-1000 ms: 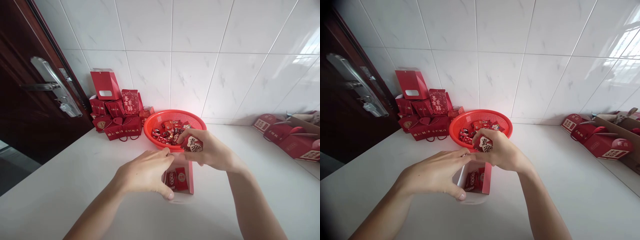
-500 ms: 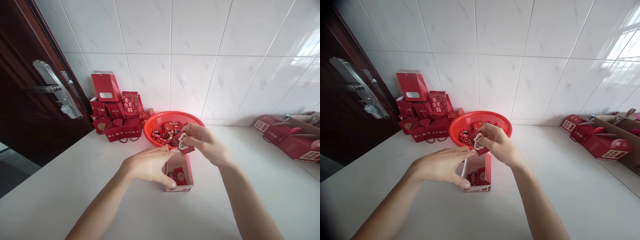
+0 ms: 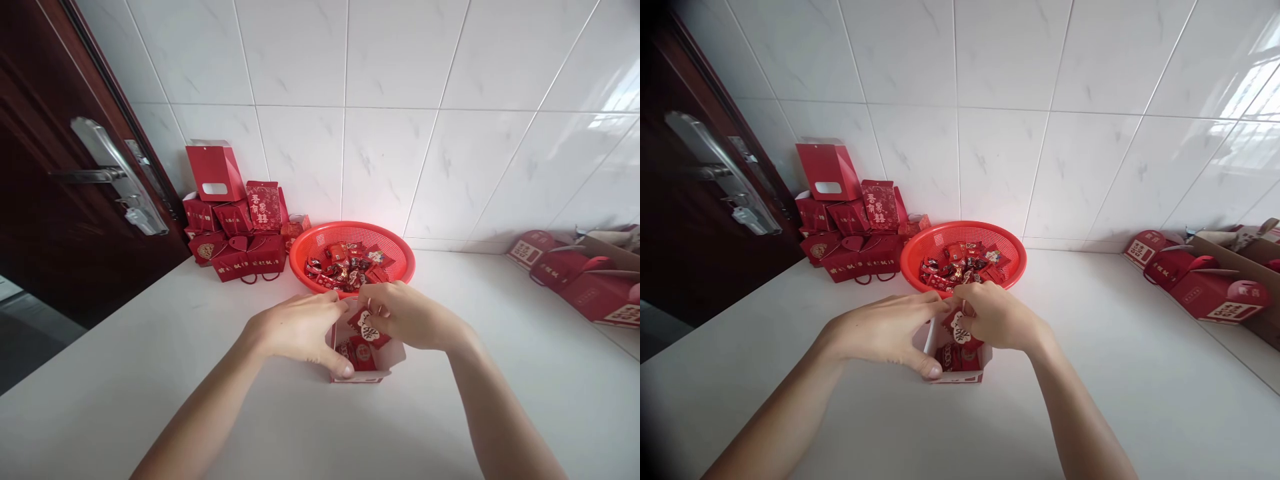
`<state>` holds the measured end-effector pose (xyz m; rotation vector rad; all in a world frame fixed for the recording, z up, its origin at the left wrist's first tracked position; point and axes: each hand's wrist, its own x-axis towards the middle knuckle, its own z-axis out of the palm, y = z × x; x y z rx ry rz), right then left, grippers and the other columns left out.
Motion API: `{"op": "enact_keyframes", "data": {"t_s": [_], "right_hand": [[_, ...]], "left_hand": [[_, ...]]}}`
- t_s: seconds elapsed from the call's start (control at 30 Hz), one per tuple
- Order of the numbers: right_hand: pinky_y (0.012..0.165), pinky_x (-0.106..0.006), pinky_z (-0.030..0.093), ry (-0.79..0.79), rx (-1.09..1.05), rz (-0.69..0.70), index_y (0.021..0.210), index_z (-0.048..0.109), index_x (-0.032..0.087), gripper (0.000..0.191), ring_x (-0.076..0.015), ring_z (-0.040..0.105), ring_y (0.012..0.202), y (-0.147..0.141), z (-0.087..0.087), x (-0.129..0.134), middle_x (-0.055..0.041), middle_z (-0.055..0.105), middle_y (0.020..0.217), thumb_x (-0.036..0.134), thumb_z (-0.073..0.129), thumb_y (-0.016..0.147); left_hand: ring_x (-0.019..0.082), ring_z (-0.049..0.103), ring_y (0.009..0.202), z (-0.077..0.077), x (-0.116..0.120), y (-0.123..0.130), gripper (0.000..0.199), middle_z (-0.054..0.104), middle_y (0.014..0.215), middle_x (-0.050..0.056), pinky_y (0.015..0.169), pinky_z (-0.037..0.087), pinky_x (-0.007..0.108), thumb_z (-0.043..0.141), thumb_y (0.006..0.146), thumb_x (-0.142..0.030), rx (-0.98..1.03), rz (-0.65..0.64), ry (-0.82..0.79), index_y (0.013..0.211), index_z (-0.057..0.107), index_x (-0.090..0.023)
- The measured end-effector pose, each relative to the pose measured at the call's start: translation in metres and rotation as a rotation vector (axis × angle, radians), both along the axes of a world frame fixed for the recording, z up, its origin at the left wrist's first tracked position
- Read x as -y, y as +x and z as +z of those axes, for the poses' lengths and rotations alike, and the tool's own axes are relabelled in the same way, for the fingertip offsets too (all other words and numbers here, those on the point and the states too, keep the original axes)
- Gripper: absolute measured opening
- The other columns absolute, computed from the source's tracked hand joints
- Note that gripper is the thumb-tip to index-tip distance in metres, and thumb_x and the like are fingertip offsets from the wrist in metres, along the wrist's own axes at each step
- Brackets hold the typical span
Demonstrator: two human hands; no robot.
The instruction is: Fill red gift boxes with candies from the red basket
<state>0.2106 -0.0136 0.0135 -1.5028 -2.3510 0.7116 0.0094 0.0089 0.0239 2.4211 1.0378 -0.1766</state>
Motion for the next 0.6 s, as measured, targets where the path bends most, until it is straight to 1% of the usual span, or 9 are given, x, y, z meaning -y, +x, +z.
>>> {"op": "enact_keyframes", "data": {"t_s": [0.07, 0.13, 0.2, 0.27, 0.37, 0.47, 0.53, 0.6], "right_hand": [[0.052, -0.026, 0.034, -0.033, -0.012, 0.007, 0.077, 0.055, 0.021, 0.015, -0.0132, 0.055, 0.059, -0.002, -0.001, 0.000, 0.0007, 0.066, 0.070, 0.007, 0.056, 0.081], [0.054, -0.026, 0.035, -0.031, -0.022, -0.019, 0.085, 0.060, 0.020, 0.014, -0.0150, 0.059, 0.065, -0.003, -0.003, -0.001, -0.0022, 0.070, 0.078, 0.007, 0.057, 0.081], [0.056, -0.026, 0.036, 0.003, 0.010, -0.062, 0.092, 0.064, 0.019, 0.021, -0.0172, 0.062, 0.071, -0.004, -0.005, -0.002, -0.0050, 0.072, 0.085, 0.004, 0.056, 0.079], [0.057, -0.027, 0.037, 0.020, 0.033, -0.083, 0.095, 0.065, 0.019, 0.026, -0.0181, 0.063, 0.073, -0.003, -0.007, -0.002, -0.0058, 0.072, 0.086, 0.003, 0.054, 0.078], [0.058, -0.027, 0.039, 0.001, 0.010, -0.068, 0.097, 0.067, 0.019, 0.028, -0.0182, 0.063, 0.072, -0.002, -0.007, -0.003, -0.0050, 0.073, 0.084, 0.004, 0.054, 0.078], [0.059, -0.028, 0.040, -0.002, -0.024, -0.061, 0.097, 0.067, 0.020, 0.027, -0.0184, 0.063, 0.072, 0.002, -0.004, -0.002, -0.0042, 0.073, 0.083, 0.005, 0.055, 0.078], [0.061, -0.028, 0.042, 0.029, -0.049, -0.054, 0.093, 0.067, 0.021, 0.023, -0.0184, 0.063, 0.074, 0.007, -0.002, -0.002, -0.0034, 0.072, 0.083, 0.007, 0.056, 0.078], [0.062, -0.028, 0.043, 0.078, -0.084, -0.047, 0.089, 0.067, 0.022, 0.018, -0.0182, 0.063, 0.076, 0.013, 0.000, -0.001, -0.0031, 0.072, 0.086, 0.010, 0.058, 0.079]], "left_hand": [[0.028, 0.065, 0.106, 0.000, 0.000, 0.000, 0.065, 0.067, 0.123, 0.004, 0.079, 0.049, 0.030, 0.076, 0.068, -0.052, 0.009, -0.002, -0.001, 0.126, 0.060, -0.029], [0.028, 0.066, 0.105, 0.002, 0.001, 0.000, 0.065, 0.067, 0.123, 0.003, 0.078, 0.049, 0.030, 0.076, 0.068, -0.051, 0.014, 0.008, -0.008, 0.127, 0.060, -0.030], [0.029, 0.066, 0.106, 0.003, 0.002, 0.001, 0.063, 0.068, 0.123, 0.003, 0.077, 0.049, 0.031, 0.076, 0.068, -0.050, 0.005, 0.021, -0.018, 0.126, 0.061, -0.030], [0.030, 0.065, 0.110, 0.004, 0.002, 0.001, 0.064, 0.068, 0.124, 0.004, 0.078, 0.049, 0.032, 0.076, 0.069, -0.050, -0.006, 0.037, -0.019, 0.127, 0.061, -0.029], [0.032, 0.063, 0.113, 0.003, 0.002, 0.000, 0.069, 0.067, 0.126, 0.005, 0.081, 0.050, 0.033, 0.077, 0.069, -0.053, -0.003, 0.047, -0.006, 0.131, 0.061, -0.028], [0.032, 0.064, 0.112, 0.001, 0.001, -0.001, 0.069, 0.068, 0.126, 0.006, 0.082, 0.050, 0.034, 0.076, 0.070, -0.055, -0.018, 0.043, 0.000, 0.132, 0.061, -0.028], [0.032, 0.063, 0.113, 0.000, 0.000, -0.001, 0.072, 0.067, 0.128, 0.007, 0.084, 0.050, 0.035, 0.074, 0.071, -0.057, -0.041, 0.046, 0.009, 0.135, 0.060, -0.027], [0.033, 0.060, 0.118, 0.000, -0.001, -0.001, 0.080, 0.064, 0.133, 0.008, 0.089, 0.049, 0.037, 0.072, 0.073, -0.060, -0.052, 0.046, 0.021, 0.143, 0.053, -0.028]]}}
